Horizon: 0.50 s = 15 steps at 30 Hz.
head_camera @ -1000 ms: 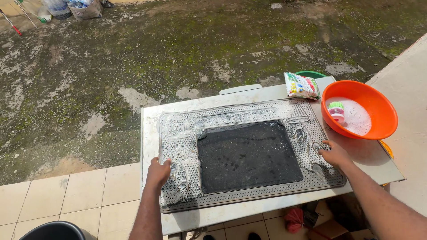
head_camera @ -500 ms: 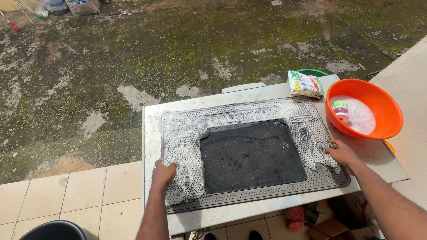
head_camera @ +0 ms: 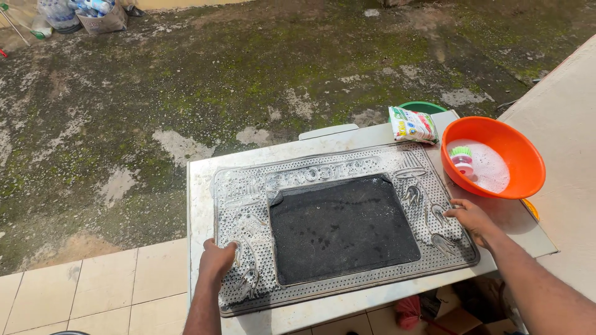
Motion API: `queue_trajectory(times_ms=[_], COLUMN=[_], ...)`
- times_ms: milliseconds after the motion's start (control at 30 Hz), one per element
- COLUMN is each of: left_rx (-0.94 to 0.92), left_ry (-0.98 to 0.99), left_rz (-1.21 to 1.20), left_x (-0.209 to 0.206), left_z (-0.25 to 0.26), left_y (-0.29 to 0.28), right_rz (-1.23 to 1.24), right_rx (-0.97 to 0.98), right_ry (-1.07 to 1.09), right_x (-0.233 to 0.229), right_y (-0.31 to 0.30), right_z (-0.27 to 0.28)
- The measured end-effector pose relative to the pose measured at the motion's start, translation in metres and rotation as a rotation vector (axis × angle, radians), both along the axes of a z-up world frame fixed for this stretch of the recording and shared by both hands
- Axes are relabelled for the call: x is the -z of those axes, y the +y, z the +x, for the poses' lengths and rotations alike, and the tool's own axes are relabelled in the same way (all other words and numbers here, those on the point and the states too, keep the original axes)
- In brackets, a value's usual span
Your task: Cleaning a metal or textured surface with a brush and soapy water.
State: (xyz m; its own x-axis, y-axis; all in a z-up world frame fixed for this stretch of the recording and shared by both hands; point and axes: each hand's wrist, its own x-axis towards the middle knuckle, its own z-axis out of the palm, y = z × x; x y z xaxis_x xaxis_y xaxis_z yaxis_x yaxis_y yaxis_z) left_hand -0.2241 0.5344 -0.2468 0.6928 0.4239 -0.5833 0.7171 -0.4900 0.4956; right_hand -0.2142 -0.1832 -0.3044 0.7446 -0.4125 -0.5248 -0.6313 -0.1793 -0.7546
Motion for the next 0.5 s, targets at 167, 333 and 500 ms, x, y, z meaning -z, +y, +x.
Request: queue_trajectory(times_ms=[167,333,500], left_rx=[-0.046,-0.086,-0.139], left_ry=[0.027,0.052,0.029], left_rz=[-0.039,-0.080,-0.193], left_x=[-0.015,-0.023,-0.028], left_z=[0.004,0.000,-0.005], left_y=[-0.005,-0.006,0.005], right_rz=[-0.031,-0.029,-0.038], right_rx=[0.004,0.041,0.025], right_ry=[0.071,0.134,0.076], right_x=[-0.039,-0.083,-0.061], right_y=[0.041,0.081,0.064], right_z=[-0.002,-0.005,-0.002])
